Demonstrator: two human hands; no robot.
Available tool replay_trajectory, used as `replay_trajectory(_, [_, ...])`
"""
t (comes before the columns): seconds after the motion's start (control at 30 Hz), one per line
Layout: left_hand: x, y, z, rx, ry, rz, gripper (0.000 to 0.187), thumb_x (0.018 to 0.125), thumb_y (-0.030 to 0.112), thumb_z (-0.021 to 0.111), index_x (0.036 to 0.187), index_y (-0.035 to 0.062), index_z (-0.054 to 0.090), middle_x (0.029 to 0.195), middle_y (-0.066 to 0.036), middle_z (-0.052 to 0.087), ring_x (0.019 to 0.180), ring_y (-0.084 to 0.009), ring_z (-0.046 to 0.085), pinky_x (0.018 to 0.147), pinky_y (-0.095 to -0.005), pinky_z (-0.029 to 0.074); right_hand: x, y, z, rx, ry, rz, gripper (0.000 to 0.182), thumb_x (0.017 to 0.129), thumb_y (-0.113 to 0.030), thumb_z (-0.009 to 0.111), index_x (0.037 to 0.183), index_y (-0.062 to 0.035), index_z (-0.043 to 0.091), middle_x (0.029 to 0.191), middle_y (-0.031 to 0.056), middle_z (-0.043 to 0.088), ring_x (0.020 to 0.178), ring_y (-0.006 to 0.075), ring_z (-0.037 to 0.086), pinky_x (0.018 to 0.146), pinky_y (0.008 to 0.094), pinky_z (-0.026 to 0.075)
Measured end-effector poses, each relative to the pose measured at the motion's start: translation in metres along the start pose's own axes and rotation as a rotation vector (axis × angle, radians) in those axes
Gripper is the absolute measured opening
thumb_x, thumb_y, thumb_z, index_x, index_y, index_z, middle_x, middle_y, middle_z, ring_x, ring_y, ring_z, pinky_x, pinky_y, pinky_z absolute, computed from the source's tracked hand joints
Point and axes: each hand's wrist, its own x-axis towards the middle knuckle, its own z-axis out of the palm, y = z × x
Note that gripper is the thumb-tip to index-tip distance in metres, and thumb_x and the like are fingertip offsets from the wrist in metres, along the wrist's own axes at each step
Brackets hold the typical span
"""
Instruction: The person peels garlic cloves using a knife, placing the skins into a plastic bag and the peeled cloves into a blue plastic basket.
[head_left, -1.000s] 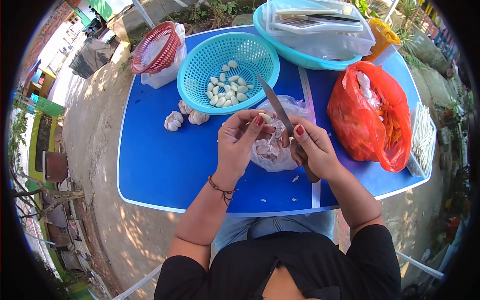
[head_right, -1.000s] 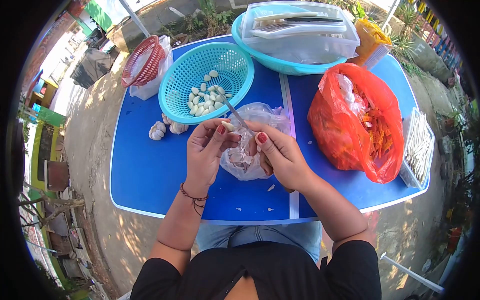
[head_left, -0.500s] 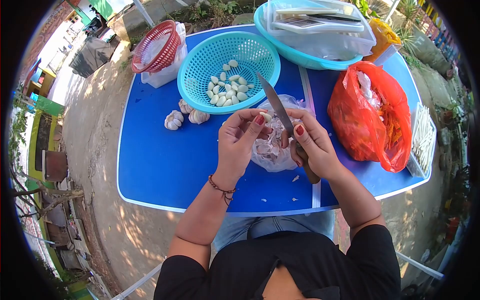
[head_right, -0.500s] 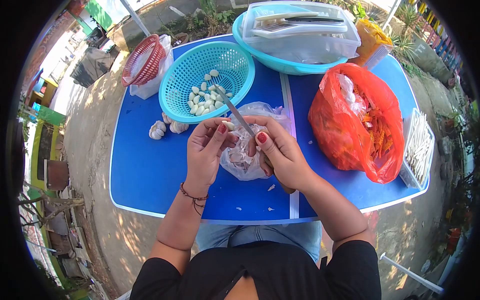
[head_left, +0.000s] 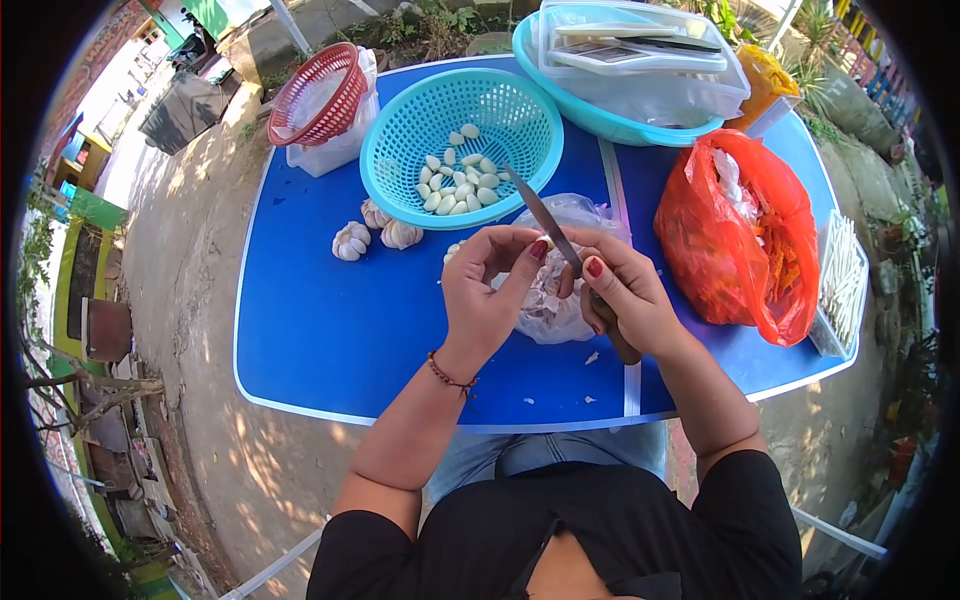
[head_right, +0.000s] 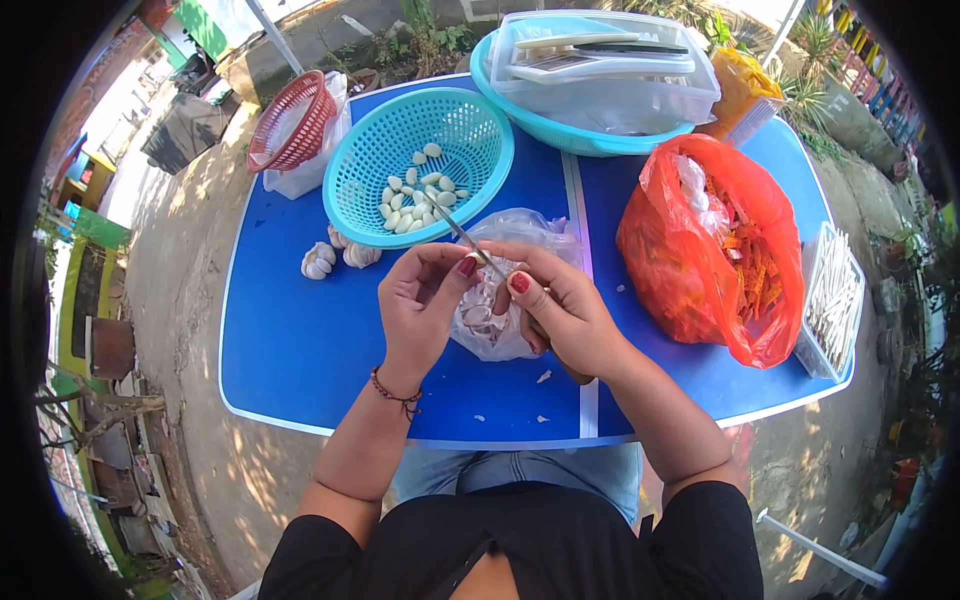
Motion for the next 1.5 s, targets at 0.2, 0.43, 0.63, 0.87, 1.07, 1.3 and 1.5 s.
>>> replay_trajectory(0.2, [0.003, 0.005, 0.001, 0.234, 0.089, 0.198, 0.013, 0.083, 0.003, 0.068, 0.096, 0.0002, 0.065, 0.089, -0.007, 0.069, 0.079, -0.0112, 0.065, 0.069, -0.0239, 0.05, 0.005, -0.008, 0.005, -0.07, 0.022, 0.056, 0.035, 0.1, -0.024, 0.044, 0.13, -0.0074, 0.049, 0.081, 0.0067, 0.058, 0.049, 0.0042, 0.045, 0.046, 0.018, 0.036])
replay_trajectory(0.43, [0.017, 0.018, -0.022, 1.094, 0.379, 0.567, 0.02, 0.08, 0.015, 0.069, 0.101, 0.0139, 0.069, 0.103, 0.004, 0.069, 0.115, -0.0181, 0.055, 0.111, -0.0445, 0.015, 0.047, -0.036, 0.03, -0.404, 0.094, 0.019, 0.028, 0.098, -0.019, 0.048, 0.124, -0.0082, 0.052, 0.079, 0.008, 0.059, 0.058, 0.0078, 0.051, 0.052, 0.0243, 0.041])
replay_trajectory(0.63, [0.022, 0.007, -0.03, 1.195, 0.372, 0.52, 0.022, 0.082, 0.018, 0.068, 0.104, 0.0161, 0.069, 0.111, 0.004, 0.067, 0.12, -0.0194, 0.051, 0.112, -0.0484, 0.009, 0.082, -0.034, 0.029, -0.519, 0.119, 0.015, 0.031, 0.098, -0.021, 0.049, 0.126, -0.0074, 0.054, 0.079, 0.0085, 0.06, 0.067, 0.0103, 0.053, 0.06, 0.0267, 0.044])
replay_trajectory(0.87, [0.01, 0.005, -0.003, 1.086, 0.089, 0.629, 0.021, 0.075, 0.013, 0.07, 0.095, 0.0172, 0.07, 0.097, 0.004, 0.067, 0.106, -0.0169, 0.057, 0.106, -0.0449, 0.017, 0.044, -0.034, 0.004, -0.35, 0.179, 0.087, 0.029, 0.099, -0.019, 0.046, 0.119, -0.0008, 0.056, 0.075, 0.0036, 0.058, 0.052, 0.0045, 0.046, 0.046, 0.0226, 0.038])
replay_trajectory(1.07, [-0.001, -0.004, 0.01, 0.975, -0.334, 0.513, 0.019, 0.074, 0.012, 0.066, 0.091, 0.0176, 0.069, 0.093, 0.004, 0.064, 0.099, -0.0156, 0.058, 0.104, -0.0475, 0.023, 0.012, -0.01, -0.017, -0.457, 0.284, 0.144, 0.027, 0.098, -0.018, 0.047, 0.114, 0.0017, 0.057, 0.077, 0.0048, 0.06, 0.05, 0.0065, 0.048, 0.046, 0.0232, 0.04])
replay_trajectory(1.3, [0.001, -0.012, 0.008, 1.026, -0.289, 0.415, 0.025, 0.075, 0.009, 0.064, 0.099, 0.0167, 0.068, 0.096, 0.0, 0.066, 0.096, -0.0176, 0.06, 0.094, -0.0407, 0.028, 0.001, -0.004, -0.018, -0.52, 0.245, 0.042, 0.032, 0.089, -0.016, 0.06, 0.115, 0.0011, 0.057, 0.093, 0.0142, 0.067, 0.08, 0.0178, 0.066, 0.068, 0.0282, 0.051])
replay_trajectory(1.5, [0.003, -0.004, 0.007, 0.952, -0.288, 0.487, 0.022, 0.082, 0.005, 0.058, 0.102, 0.0091, 0.064, 0.096, -0.005, 0.065, 0.093, -0.0201, 0.061, 0.091, -0.0405, 0.035, -0.005, -0.002, -0.014, -0.766, 0.227, -0.106, 0.038, 0.075, -0.001, 0.066, 0.112, -0.0023, 0.059, 0.098, 0.0164, 0.066, 0.076, 0.0244, 0.066, 0.066, 0.0313, 0.051])
